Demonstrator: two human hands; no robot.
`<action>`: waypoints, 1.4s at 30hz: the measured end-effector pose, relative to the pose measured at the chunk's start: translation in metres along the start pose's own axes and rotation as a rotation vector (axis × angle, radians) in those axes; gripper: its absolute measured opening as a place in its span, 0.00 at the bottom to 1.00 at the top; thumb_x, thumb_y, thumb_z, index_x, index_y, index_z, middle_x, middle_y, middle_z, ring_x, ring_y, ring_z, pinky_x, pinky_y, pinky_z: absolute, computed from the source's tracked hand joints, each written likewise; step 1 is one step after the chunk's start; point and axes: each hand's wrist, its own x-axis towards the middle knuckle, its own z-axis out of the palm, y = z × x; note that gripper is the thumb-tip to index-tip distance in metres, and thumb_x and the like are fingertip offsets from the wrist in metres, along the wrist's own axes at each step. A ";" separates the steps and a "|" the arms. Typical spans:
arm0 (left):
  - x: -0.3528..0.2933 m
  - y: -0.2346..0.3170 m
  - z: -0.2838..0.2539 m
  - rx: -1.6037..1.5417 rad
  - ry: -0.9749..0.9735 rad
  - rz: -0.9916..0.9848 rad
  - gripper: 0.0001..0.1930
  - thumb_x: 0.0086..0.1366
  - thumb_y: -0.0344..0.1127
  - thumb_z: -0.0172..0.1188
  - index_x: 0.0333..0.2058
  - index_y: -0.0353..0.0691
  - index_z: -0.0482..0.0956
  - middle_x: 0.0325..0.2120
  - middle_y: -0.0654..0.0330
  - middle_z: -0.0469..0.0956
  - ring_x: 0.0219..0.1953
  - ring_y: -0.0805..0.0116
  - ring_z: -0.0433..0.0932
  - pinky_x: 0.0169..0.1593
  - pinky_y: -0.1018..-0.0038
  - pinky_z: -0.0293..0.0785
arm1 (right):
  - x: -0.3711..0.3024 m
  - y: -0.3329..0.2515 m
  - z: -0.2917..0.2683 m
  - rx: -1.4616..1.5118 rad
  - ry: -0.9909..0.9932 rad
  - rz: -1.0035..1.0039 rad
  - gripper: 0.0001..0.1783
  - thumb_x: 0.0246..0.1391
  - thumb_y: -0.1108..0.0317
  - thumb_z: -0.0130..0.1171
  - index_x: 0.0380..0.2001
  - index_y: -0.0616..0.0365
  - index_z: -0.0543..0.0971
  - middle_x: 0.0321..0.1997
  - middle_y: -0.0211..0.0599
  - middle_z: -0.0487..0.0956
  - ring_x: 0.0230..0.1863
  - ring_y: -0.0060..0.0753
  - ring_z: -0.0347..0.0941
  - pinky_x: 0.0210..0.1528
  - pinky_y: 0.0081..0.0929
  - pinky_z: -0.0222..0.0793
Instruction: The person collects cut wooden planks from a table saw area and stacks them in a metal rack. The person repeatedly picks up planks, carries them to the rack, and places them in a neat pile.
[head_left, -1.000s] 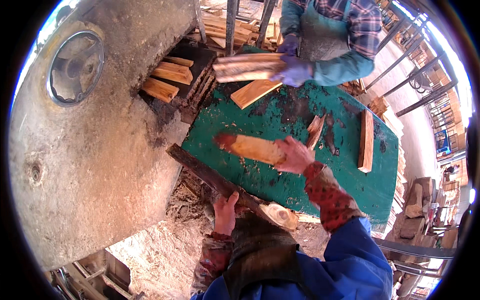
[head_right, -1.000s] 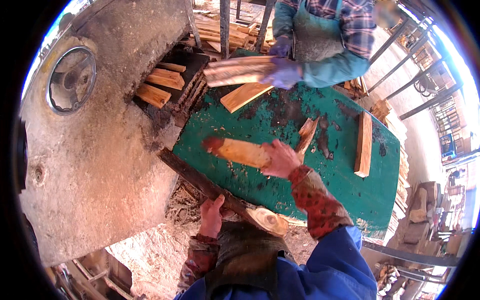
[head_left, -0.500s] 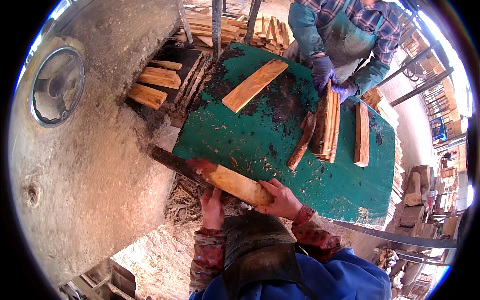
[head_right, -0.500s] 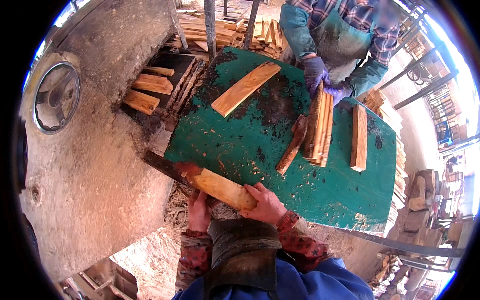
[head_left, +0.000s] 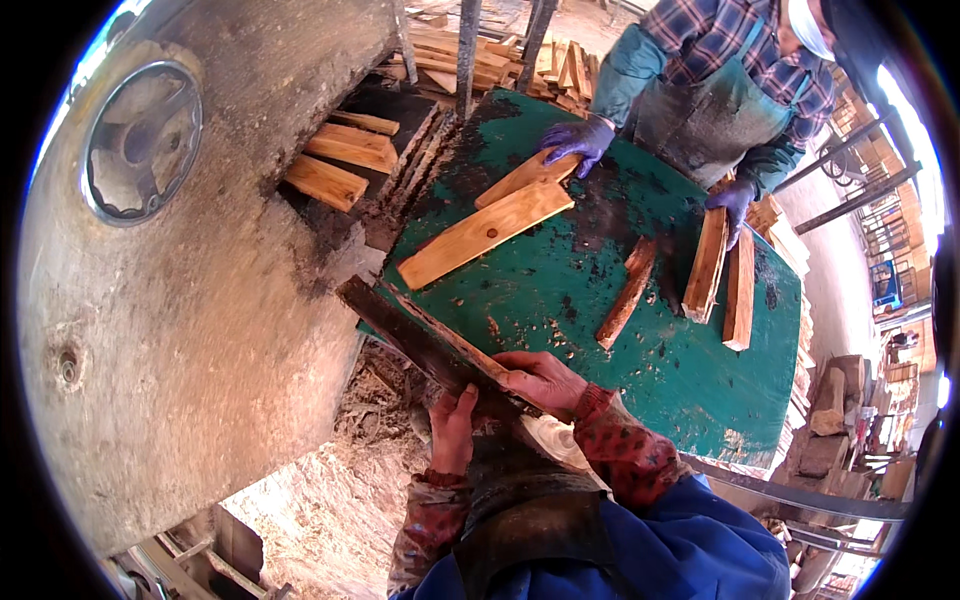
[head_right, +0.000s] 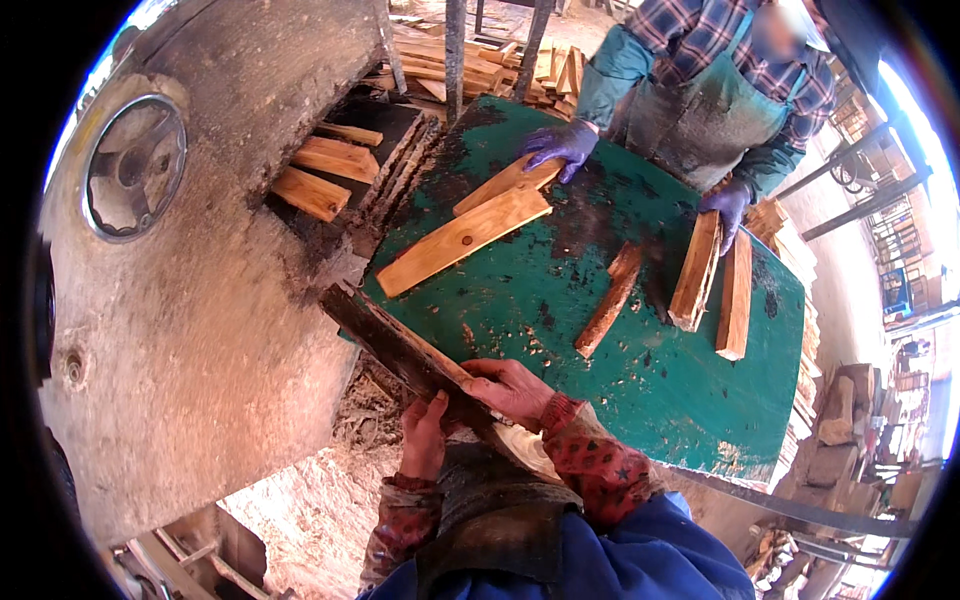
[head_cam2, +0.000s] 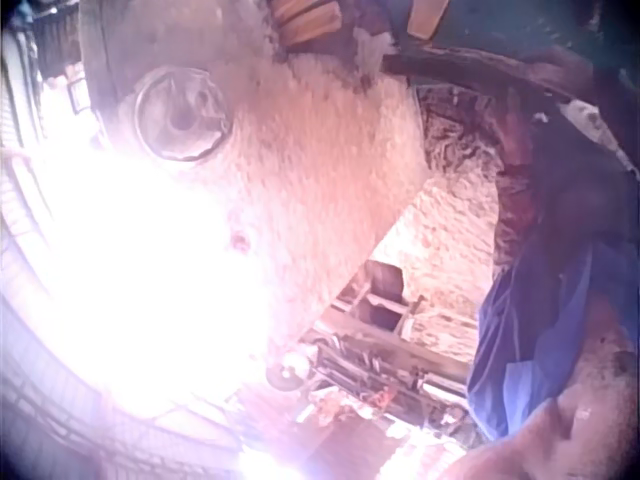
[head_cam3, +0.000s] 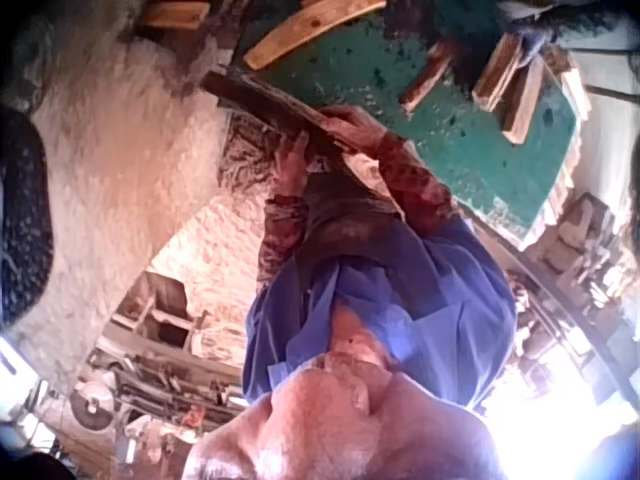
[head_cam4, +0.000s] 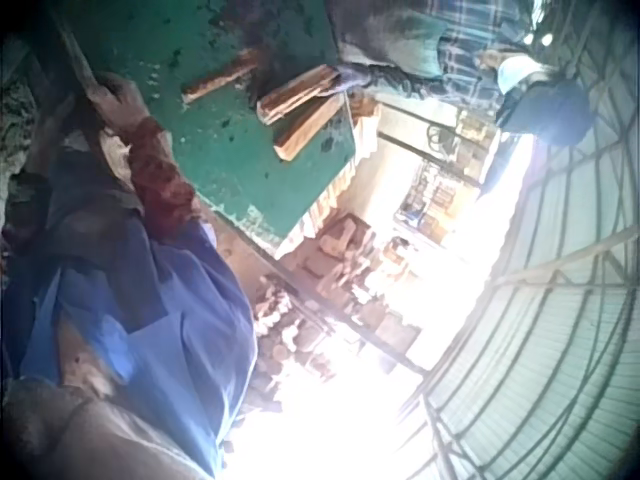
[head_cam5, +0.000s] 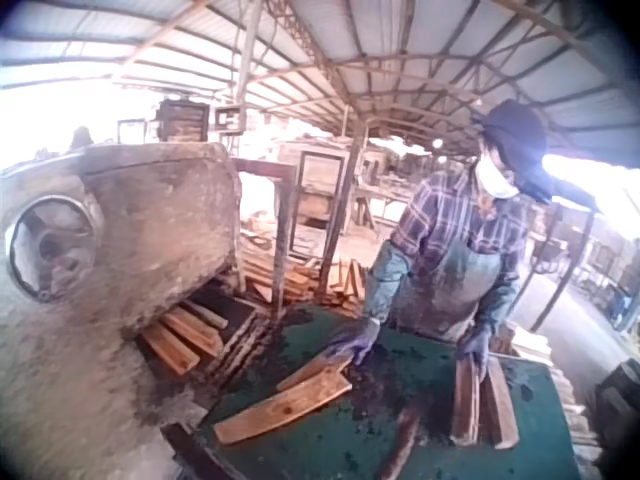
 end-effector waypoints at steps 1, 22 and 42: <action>0.000 0.002 -0.002 0.016 0.005 -0.006 0.12 0.67 0.37 0.54 0.45 0.37 0.75 0.38 0.60 0.79 0.39 0.68 0.80 0.39 0.70 0.79 | 0.001 0.000 0.004 -0.054 0.033 -0.025 0.31 0.54 0.58 0.58 0.55 0.70 0.71 0.47 0.46 0.78 0.48 0.30 0.73 0.50 0.29 0.68; 0.030 -0.003 0.001 0.034 -0.009 0.052 0.19 0.63 0.36 0.59 0.49 0.30 0.74 0.44 0.58 0.77 0.42 0.72 0.75 0.45 0.75 0.72 | 0.022 0.014 0.000 -0.801 0.335 -0.474 0.29 0.46 0.58 0.65 0.50 0.62 0.74 0.51 0.54 0.73 0.53 0.57 0.69 0.56 0.43 0.66; 0.006 0.015 -0.013 0.115 0.081 0.095 0.20 0.61 0.37 0.63 0.47 0.29 0.75 0.43 0.60 0.77 0.43 0.71 0.73 0.48 0.73 0.69 | 0.204 -0.079 -0.077 -1.612 0.075 -0.163 0.41 0.32 0.47 0.67 0.53 0.52 0.74 0.49 0.45 0.68 0.56 0.52 0.63 0.59 0.53 0.57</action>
